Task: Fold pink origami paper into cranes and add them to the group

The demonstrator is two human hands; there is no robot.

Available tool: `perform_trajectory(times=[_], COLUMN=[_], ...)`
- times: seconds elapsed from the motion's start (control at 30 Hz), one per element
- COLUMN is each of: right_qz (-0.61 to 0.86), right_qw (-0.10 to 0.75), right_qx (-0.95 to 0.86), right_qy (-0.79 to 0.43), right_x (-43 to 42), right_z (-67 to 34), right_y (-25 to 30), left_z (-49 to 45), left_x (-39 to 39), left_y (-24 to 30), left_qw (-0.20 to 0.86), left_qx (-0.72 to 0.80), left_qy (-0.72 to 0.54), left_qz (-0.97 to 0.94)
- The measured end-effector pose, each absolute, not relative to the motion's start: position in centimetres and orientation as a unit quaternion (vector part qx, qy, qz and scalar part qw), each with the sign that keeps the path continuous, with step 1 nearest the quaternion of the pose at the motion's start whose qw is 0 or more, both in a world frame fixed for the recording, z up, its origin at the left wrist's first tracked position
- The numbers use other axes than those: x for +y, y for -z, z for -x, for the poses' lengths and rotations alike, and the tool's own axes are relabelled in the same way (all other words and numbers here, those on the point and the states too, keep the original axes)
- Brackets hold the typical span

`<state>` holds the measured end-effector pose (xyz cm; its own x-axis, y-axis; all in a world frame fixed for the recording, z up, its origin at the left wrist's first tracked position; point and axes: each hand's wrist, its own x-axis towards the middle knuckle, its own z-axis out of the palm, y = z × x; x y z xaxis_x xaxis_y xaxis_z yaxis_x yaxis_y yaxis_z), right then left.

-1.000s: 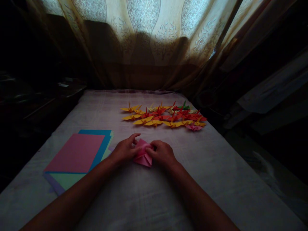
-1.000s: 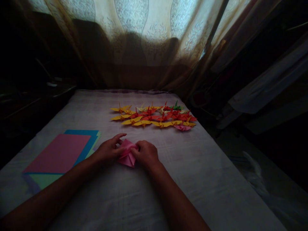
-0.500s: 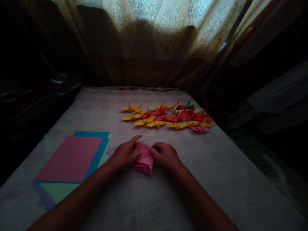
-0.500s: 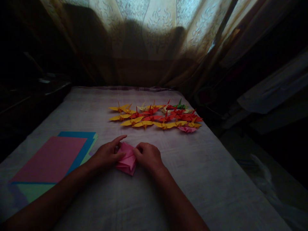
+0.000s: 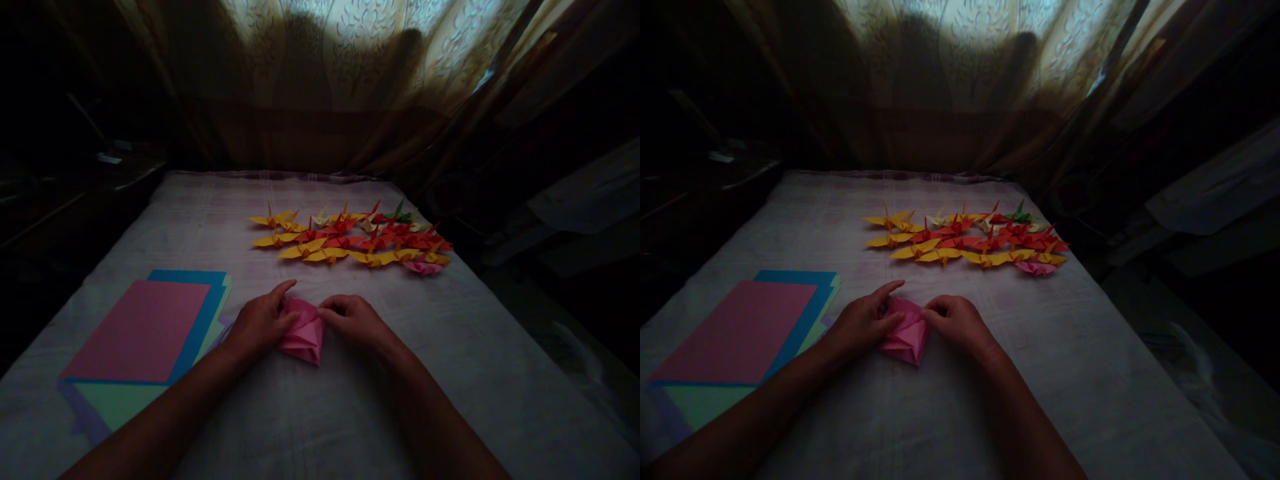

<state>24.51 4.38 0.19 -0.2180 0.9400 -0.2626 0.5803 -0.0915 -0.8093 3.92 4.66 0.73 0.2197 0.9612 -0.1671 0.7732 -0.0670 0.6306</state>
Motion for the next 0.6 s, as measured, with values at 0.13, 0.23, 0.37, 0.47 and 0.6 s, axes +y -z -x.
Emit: perform_trajectory(times=[0.13,0.23,0.37,0.47,0.6], right_qz=[0.649,0.679,0.682,0.680,0.675], right_qw=[0.131,0.089,0.064,0.051,0.054], right_qx=[-0.676,-0.696,-0.714,-0.723,-0.732], right_qy=[-0.324,-0.216,-0.144,-0.111,-0.081], right_x=[3.5,2.9,2.4,2.3,2.2], right_z=[-23.2,-22.2,-21.6,-21.5,-21.3], right_y=[-1.6,-2.2,-1.9,-1.7,-1.7], left_z=[-3.8,-3.8,-3.7,-3.7,-3.7], left_x=[4.7,4.8,4.9,4.9,4.9], left_y=[-0.6,-0.5,-0.4,-0.5,-0.4], left_qw=[0.325,0.330,0.331,0.332,0.323], left_qx=[0.600,0.594,0.581,0.578,0.578], left_qy=[-0.149,-0.159,-0.169,-0.160,-0.171], left_qz=[-0.716,-0.716,-0.724,-0.728,-0.729])
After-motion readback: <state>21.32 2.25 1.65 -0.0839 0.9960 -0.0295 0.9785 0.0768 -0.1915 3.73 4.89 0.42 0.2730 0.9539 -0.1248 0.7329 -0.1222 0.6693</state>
